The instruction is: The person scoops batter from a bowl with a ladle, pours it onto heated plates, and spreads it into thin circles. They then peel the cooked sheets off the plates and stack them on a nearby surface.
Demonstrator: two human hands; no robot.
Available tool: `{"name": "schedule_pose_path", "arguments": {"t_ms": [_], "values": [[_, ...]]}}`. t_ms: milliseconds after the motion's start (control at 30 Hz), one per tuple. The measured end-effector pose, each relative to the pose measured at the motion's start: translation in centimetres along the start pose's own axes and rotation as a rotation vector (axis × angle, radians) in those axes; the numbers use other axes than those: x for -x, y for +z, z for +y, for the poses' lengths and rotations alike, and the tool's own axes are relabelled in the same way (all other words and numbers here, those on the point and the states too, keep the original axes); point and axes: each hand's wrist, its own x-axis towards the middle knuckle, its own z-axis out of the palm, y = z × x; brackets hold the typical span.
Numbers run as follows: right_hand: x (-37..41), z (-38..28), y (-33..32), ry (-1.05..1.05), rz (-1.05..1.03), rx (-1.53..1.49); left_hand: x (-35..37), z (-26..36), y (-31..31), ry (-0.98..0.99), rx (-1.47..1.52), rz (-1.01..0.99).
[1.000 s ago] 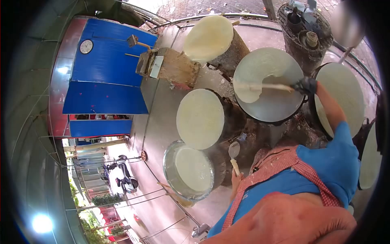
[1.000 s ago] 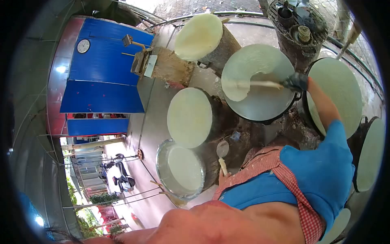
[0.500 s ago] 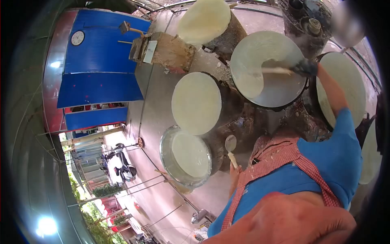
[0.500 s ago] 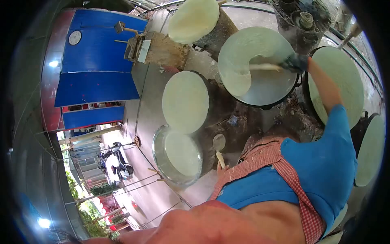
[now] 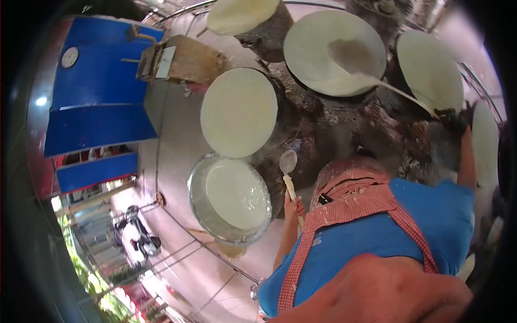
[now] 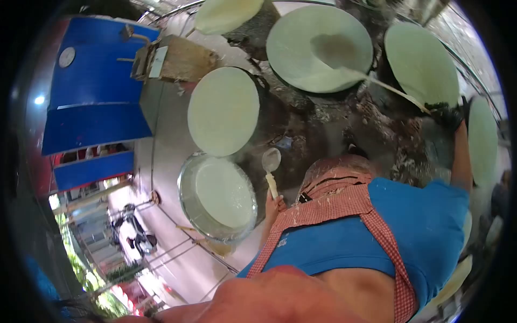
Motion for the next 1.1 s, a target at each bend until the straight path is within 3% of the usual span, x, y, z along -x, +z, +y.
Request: {"name": "schedule_pose_path", "arguments": {"t_ms": [100,233,300,400,433,500,533,600,667,700,733,767,833,867,967,1033,1100], "values": [[7.1,-4.6,9.0,-0.002,0.186,0.013,-0.6,0.2,-2.4,-0.11,0.077,-0.089],[6.7,-21.1,21.8,-0.217,0.403,-0.049,-0.2,1.3,-4.1,-0.176,0.124,-0.165],[7.3,-26.1,23.8,-0.275,0.467,-0.061,1.1,1.4,-4.5,-0.134,0.13,-0.24],[7.9,-25.2,22.1,-0.208,0.338,-0.068,3.3,1.8,-5.8,-0.19,0.653,-0.584],[9.1,-24.5,19.9,-0.146,0.324,-0.06,3.9,1.7,-6.5,-0.179,0.598,-0.598],[10.1,-20.8,19.7,-0.07,0.325,-0.064,4.4,1.7,-6.9,-0.329,0.8,-1.168],[9.4,-20.0,19.7,-0.043,0.331,-0.365,5.7,2.8,-6.3,-0.33,0.783,-1.187],[9.6,-21.0,18.8,0.017,0.444,-0.142,8.3,3.6,-4.9,-0.292,0.875,-0.886],[4.4,-23.3,23.6,-0.011,0.522,-0.284,8.4,3.5,-4.1,-0.215,0.853,-0.891],[4.6,-24.5,22.6,-0.031,0.538,-0.284,8.2,3.6,-3.4,-0.125,0.826,-0.884],[5.6,-26.1,21.3,-0.093,0.436,-0.188,8.0,3.5,-2.9,-0.236,0.923,-0.871],[6.4,-27.5,21.0,-0.144,0.322,-0.107,7.7,3.1,-3.2,-0.212,0.912,-0.87],[5.7,-22.7,20.4,-0.14,0.272,0.059,7.0,2.5,-4.0,-0.275,0.746,-0.938],[6.1,-21.1,17.9,-0.104,0.248,0.109,7.4,2.7,-3.9,-0.308,0.703,-0.87],[3.1,-19.1,14.7,0.078,0.274,-0.115,7.8,2.6,-3.1,-0.255,0.689,-0.867],[-1.1,-19.4,17.9,-0.128,0.53,-0.15,6.5,2.2,-2.2,-0.33,0.793,-0.918],[-2.5,-21.7,22.0,-0.316,0.464,0.135,5.4,2.1,-1.0,-0.388,0.891,-0.975]]}}
